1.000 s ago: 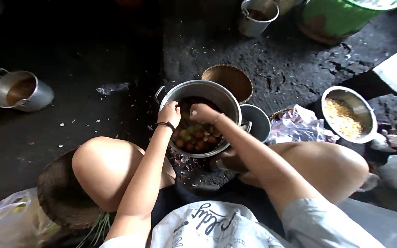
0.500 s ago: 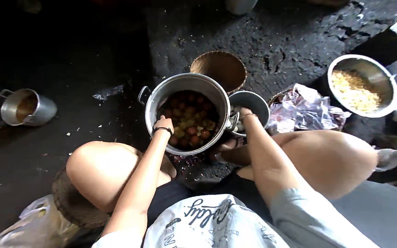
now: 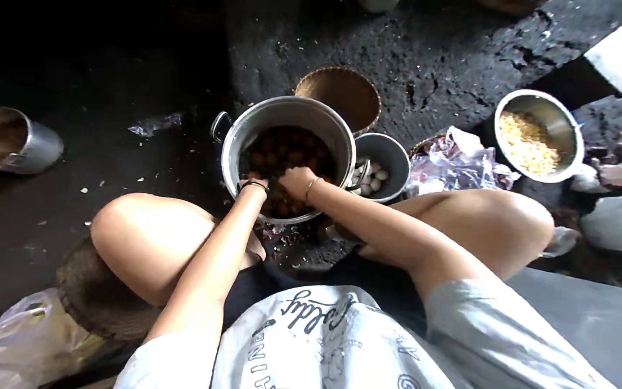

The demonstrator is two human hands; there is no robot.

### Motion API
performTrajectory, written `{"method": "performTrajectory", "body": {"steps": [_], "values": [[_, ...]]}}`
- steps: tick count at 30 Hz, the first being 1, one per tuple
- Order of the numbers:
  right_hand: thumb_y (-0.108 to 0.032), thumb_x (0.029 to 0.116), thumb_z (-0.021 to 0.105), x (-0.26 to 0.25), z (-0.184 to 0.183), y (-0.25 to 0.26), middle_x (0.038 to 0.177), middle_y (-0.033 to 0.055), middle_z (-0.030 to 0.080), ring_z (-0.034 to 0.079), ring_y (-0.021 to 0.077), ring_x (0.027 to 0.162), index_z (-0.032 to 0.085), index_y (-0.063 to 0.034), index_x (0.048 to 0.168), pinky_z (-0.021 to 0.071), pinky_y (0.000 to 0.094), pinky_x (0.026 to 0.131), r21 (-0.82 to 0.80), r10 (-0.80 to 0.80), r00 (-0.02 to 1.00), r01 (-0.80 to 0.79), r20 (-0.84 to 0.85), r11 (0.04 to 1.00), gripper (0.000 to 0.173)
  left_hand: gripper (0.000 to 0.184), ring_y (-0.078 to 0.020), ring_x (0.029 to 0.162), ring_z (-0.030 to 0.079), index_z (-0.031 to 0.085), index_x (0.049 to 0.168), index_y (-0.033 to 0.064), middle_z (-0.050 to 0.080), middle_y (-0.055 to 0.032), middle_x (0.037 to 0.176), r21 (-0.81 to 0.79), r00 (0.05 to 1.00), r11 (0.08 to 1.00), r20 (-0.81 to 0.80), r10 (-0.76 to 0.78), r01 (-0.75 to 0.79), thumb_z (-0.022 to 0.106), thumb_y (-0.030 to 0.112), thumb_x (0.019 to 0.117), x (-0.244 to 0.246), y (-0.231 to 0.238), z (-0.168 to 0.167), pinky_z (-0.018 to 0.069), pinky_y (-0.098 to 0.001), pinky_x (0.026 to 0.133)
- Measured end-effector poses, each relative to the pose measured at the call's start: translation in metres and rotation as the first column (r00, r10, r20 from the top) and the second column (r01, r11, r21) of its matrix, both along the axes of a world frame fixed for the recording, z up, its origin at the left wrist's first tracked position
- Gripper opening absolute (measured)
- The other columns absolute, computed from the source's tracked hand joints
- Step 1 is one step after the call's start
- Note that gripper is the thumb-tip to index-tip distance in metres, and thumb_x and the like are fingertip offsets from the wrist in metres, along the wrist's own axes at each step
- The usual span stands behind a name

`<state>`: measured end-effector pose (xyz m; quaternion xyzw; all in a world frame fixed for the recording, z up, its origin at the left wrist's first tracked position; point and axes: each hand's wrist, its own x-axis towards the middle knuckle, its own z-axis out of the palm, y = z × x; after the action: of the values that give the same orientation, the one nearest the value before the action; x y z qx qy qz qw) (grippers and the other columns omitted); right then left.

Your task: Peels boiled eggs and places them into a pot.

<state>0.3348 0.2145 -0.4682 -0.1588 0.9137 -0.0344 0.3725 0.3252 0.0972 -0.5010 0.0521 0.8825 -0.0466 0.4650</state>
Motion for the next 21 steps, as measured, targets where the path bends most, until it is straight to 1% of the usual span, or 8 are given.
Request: {"method": "performTrajectory", "body": {"steps": [4,7,10,12,14,16,18,21], "values": [[0.002,0.0972,0.06,0.008,-0.036,-0.014,0.154,0.0318,0.039,0.052,0.0541,0.129,0.053,-0.0025,0.146,0.0492,0.0675,0.096,0.096,-0.009,0.996,0.001,0.083,0.995,0.05,0.058,-0.05,0.13,0.053,0.046,0.151,0.0079,0.054,-0.0305,0.141,0.142,0.982,0.982,-0.125,0.142,-0.124,0.064,0.023,0.0979,-0.007,-0.008,0.0,0.0433,-0.0685,0.102],[-0.004,0.1027,0.054,0.004,-0.043,-0.013,0.153,0.0289,0.044,0.051,0.053,0.131,0.052,-0.0028,0.147,0.0449,0.0703,0.1,0.13,-0.072,0.991,0.057,0.111,0.99,0.045,0.053,-0.0424,0.129,0.057,0.047,0.148,0.0039,0.059,-0.0268,0.137,0.395,0.929,0.879,-0.138,0.345,-0.268,0.043,0.039,0.108,-0.016,-0.012,0.008,0.0445,-0.0629,0.105],[-0.015,0.1005,0.062,-0.002,-0.035,-0.004,0.14,0.0281,0.057,0.057,0.0475,0.127,0.057,0.003,0.138,0.0461,0.0681,0.1,0.055,-0.125,0.99,0.121,0.064,0.991,0.042,0.048,-0.0405,0.123,0.059,0.051,0.143,0.0039,0.059,-0.0271,0.134,0.707,0.795,0.539,0.054,0.604,-0.458,0.026,0.032,0.1127,-0.019,-0.019,0.019,0.0467,-0.0596,0.101],[-0.011,0.0925,0.071,-0.009,-0.028,0.014,0.135,0.0277,0.058,0.06,0.0448,0.122,0.053,0.0038,0.139,0.048,0.0646,0.101,-0.254,-0.196,0.981,0.19,0.005,0.948,0.052,0.051,-0.0361,0.109,0.063,0.05,0.145,0.0049,0.06,-0.0253,0.128,0.796,0.673,0.265,0.227,0.704,-0.545,0.019,0.03,0.1132,-0.018,-0.024,0.021,0.0508,-0.0543,0.092],[-0.008,0.0945,0.07,-0.013,-0.014,0.031,0.125,0.028,0.062,0.066,0.0411,0.11,0.049,0.0039,0.139,0.0528,0.0594,0.095,-0.539,-0.314,0.948,0.29,0.05,0.791,0.05,0.051,-0.0251,0.089,0.06,0.05,0.142,0.0085,0.062,-0.016,0.11,0.786,0.546,0.034,0.397,0.738,-0.618,0.017,0.033,0.112,-0.016,-0.029,0.023,0.0494,-0.0431,0.079],[-0.015,0.1004,0.064,-0.011,0.002,0.04,0.121,0.0242,0.064,0.07,0.0345,0.099,0.05,0.0003,0.138,0.0587,0.0539,0.087,-0.677,-0.41,0.907,0.358,0.091,0.642,0.043,0.051,-0.0186,0.075,0.058,0.052,0.134,0.0094,0.061,-0.0089,0.094,0.746,0.46,-0.152,0.544,0.702,-0.649,0.017,0.036,0.1104,-0.015,-0.028,0.019,0.0493,-0.0359,0.069],[-0.015,0.1025,0.058,-0.004,0.017,0.04,0.121,0.0208,0.064,0.069,0.0299,0.104,0.051,-0.0005,0.136,0.0577,0.0498,0.091,-0.736,-0.441,0.894,0.35,0.079,0.579,0.037,0.056,-0.0174,0.074,0.061,0.053,0.128,0.0093,0.063,-0.0075,0.091,0.724,0.466,-0.245,0.626,0.625,-0.645,0.014,0.045,0.1096,-0.013,-0.02,0.01,0.0526,-0.0349,0.067],[-0.01,0.0964,0.065,0.007,0.013,0.033,0.128,0.0259,0.06,0.061,0.0357,0.119,0.051,0.0051,0.135,0.0501,0.051,0.102,-0.739,-0.396,0.916,0.219,-0.071,0.638,0.044,0.065,-0.019,0.086,0.059,0.052,0.133,0.0079,0.061,-0.0093,0.102,0.768,0.52,-0.226,0.587,0.621,-0.599,0.014,0.054,0.1089,-0.01,-0.014,0.003,0.052,-0.039,0.078]]}}
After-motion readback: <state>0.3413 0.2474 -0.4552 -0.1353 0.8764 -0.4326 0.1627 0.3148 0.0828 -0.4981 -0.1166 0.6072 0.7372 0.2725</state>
